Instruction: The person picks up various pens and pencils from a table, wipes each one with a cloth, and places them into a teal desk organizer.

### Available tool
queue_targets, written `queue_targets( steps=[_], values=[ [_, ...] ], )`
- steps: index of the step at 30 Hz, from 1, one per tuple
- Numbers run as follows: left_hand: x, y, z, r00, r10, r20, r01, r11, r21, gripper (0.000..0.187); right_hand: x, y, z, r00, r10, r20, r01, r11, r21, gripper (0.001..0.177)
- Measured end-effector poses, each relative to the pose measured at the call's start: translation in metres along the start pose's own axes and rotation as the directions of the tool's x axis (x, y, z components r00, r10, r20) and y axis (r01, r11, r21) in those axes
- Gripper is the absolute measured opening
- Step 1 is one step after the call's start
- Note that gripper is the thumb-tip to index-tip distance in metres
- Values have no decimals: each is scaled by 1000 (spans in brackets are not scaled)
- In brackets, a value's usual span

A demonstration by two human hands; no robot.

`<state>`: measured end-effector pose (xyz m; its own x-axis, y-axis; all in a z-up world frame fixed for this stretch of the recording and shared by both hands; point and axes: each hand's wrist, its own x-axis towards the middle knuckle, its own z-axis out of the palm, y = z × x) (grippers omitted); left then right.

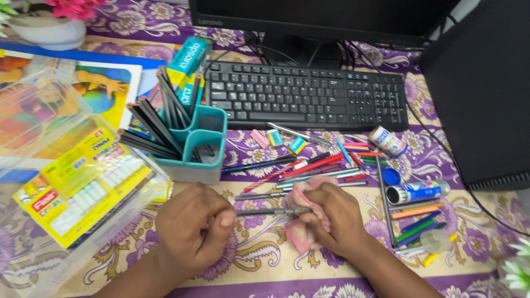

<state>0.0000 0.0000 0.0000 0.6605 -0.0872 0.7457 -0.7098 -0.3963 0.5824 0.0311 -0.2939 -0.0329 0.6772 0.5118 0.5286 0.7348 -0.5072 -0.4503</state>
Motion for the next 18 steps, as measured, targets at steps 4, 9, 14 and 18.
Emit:
queue_targets(
  steps=[4,9,14,18],
  values=[
    [8,2,-15,996,68,-56,-67,998,19,10,-4,5,2,998,-41,40,37,993,113,32],
    [24,7,-46,995,75,-65,-60,977,205,8,-10,9,6,1000,7,24,-12,981,192,24],
    [47,32,-88,966,-23,-258,97,956,277,11,-15,11,10,998,46,-30,-40,983,180,23],
    [71,38,-104,967,23,-255,59,948,311,13,-19,12,12,996,76,-52,-65,979,193,23]
  ],
)
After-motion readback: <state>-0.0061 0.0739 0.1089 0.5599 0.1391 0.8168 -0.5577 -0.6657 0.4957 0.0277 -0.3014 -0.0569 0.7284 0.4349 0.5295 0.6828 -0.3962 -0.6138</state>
